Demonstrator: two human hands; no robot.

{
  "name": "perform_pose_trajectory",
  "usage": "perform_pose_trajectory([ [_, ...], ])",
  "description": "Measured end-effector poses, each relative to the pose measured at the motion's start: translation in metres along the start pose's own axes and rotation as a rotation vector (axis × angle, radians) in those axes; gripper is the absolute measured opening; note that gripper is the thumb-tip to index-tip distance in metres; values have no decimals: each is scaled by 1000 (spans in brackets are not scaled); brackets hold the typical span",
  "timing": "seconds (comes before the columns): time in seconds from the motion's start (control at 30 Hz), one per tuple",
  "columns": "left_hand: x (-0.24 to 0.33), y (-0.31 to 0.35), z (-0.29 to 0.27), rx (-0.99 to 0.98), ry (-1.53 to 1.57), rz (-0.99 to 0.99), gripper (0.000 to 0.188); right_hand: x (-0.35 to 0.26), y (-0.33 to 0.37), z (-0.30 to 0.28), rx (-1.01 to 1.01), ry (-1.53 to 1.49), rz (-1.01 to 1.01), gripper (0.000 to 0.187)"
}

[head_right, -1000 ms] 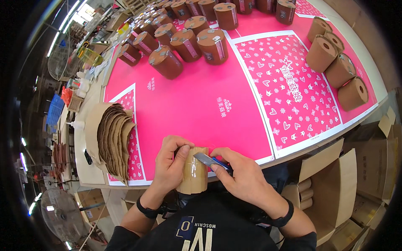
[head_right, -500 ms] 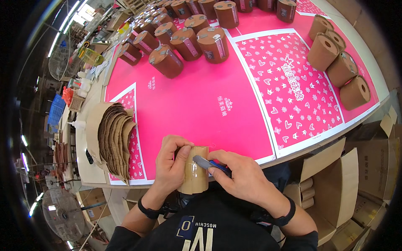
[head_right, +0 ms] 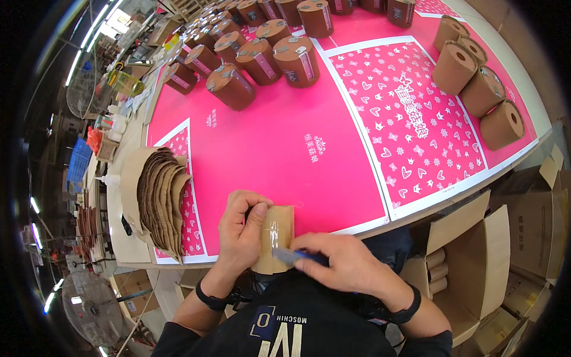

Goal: The person removes cardboard from cylindrical objects using a utility knife, then uses the knife to carve a hole into the center of each cylinder before placing it on a pink surface.

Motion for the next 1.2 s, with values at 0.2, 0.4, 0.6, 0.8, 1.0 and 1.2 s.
perform_pose_trajectory([
  [0.2,3,3,-3,6,45,-120,15,5,11,4,-420,99,-99,31],
  [0.4,25,19,-9,-146,-393,-124,65,13,26,-34,63,-213,201,35],
  [0.6,25,20,-33,-51,219,-422,73,-15,17,-24,274,-100,157,58],
  [0.8,32,15,-51,-163,307,-695,67,-53,0,-7,380,436,113,67],
  [1.0,34,40,-69,-242,836,-723,53,-22,8,-14,387,599,240,86],
  [1.2,58,41,-74,-790,375,-536,47,-2,15,-42,218,162,271,98],
])
Point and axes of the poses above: each hand's wrist, its own y-axis away from the middle knuckle, its own z-axis out of the palm, x = y × z, the point moved 2 cm from there along -y, towards the middle knuckle, and after that the axes turned 14 degrees about y, right-handed, at the moved point
